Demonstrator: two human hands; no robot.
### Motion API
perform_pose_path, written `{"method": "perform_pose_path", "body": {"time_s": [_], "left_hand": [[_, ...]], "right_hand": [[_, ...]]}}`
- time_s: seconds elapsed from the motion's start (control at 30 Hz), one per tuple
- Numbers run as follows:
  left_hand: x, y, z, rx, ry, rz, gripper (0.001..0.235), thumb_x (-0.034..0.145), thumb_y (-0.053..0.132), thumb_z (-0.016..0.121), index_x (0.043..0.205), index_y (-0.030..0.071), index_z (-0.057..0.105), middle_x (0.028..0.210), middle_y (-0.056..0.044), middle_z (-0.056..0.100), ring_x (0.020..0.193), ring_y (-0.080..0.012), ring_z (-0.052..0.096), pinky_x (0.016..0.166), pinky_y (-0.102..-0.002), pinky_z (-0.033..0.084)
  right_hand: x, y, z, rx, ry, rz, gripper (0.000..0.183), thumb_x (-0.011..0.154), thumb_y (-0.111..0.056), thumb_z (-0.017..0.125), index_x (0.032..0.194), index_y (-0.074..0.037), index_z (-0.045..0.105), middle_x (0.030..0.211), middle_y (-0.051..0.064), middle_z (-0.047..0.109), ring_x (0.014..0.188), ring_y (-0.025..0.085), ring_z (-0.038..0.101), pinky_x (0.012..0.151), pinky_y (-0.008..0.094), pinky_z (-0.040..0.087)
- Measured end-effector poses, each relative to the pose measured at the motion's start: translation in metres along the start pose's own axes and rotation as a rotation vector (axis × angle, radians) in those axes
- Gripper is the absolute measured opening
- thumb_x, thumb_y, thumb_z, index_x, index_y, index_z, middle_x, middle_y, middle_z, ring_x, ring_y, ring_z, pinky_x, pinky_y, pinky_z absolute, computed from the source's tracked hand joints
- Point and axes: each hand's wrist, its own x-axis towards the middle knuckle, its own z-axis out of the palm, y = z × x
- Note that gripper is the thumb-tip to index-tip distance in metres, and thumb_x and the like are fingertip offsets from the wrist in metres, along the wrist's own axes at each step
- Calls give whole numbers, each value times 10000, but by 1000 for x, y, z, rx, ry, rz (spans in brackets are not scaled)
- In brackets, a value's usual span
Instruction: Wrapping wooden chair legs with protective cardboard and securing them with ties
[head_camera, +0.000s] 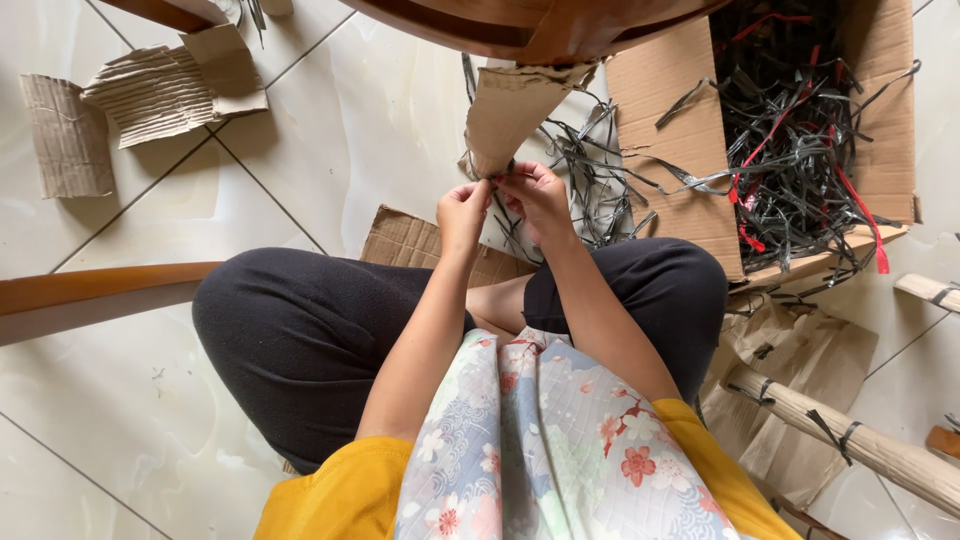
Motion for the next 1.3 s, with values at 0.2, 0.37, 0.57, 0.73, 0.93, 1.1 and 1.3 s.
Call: {"method": "perform_pose_path", "body": {"time_s": [0.2, 0.37, 0.57, 0.73, 0.93, 1.1, 1.3], "left_hand": [[-68, 72, -17, 102, 25, 471, 227, 827, 13, 709, 1029, 99, 648, 936, -126, 734, 848, -309, 768, 746, -372, 642], [-53, 50, -16, 259, 40, 744, 276, 849, -13, 733, 1072, 148, 706, 953, -71, 676, 816, -257, 737, 728, -331, 633], [-36, 31, -22, 417, 54, 715, 125, 849, 113, 789, 942, 140, 710, 923, -38, 654, 790, -247, 750, 681, -345, 647], [-41, 40, -42, 564, -26, 570, 290, 917, 433, 731, 735, 208, 709, 876, -4, 660, 830, -262, 749, 729, -385, 627], [-74, 97, -67, 121, -58, 400, 400, 1039, 412, 578, 726, 177, 659, 937, -43, 772, 1000, -238, 735, 907, -383, 537], [-42, 71, -60, -894, -173, -25, 410, 1028, 511, 499, 794, 175, 515, 759, 31, 724, 889, -145, 771, 1017, -402, 563], [-17, 56, -60, -1174, -187, -153, 437, 1064, 484, 418, 745, 185, 403, 636, 111, 314, 566, -65, 495, 890, -339, 608]], "right_hand": [[-3, 2, 2, -5, -73, -23, 398, 899, -6, 768, 1183, -79, 499, 870, 35, 668, 595, 56, 528, 540, 152, 425], [4, 5, -2, -136, -92, -109, 367, 896, 79, 715, 1191, -47, 536, 868, 86, 692, 635, 97, 583, 558, 187, 469], [0, 3, -5, -188, -46, -129, 367, 847, 96, 754, 1152, -3, 577, 900, 151, 728, 682, 151, 678, 606, 234, 565], [-6, -5, 0, -289, -4, -116, 323, 828, 51, 814, 1081, 2, 620, 874, 156, 752, 648, 150, 716, 602, 227, 611], [1, 14, -8, -378, -30, -118, 141, 861, 69, 750, 994, 37, 715, 777, 172, 745, 583, 180, 739, 555, 267, 644], [-4, 4, -1, -437, -5, -74, 112, 885, 27, 659, 864, -16, 761, 619, 125, 684, 501, 144, 694, 482, 242, 624], [34, 15, -15, -705, 108, -307, 128, 903, -223, 732, 834, -116, 747, 492, 35, 592, 473, 125, 534, 533, 270, 480]]}}
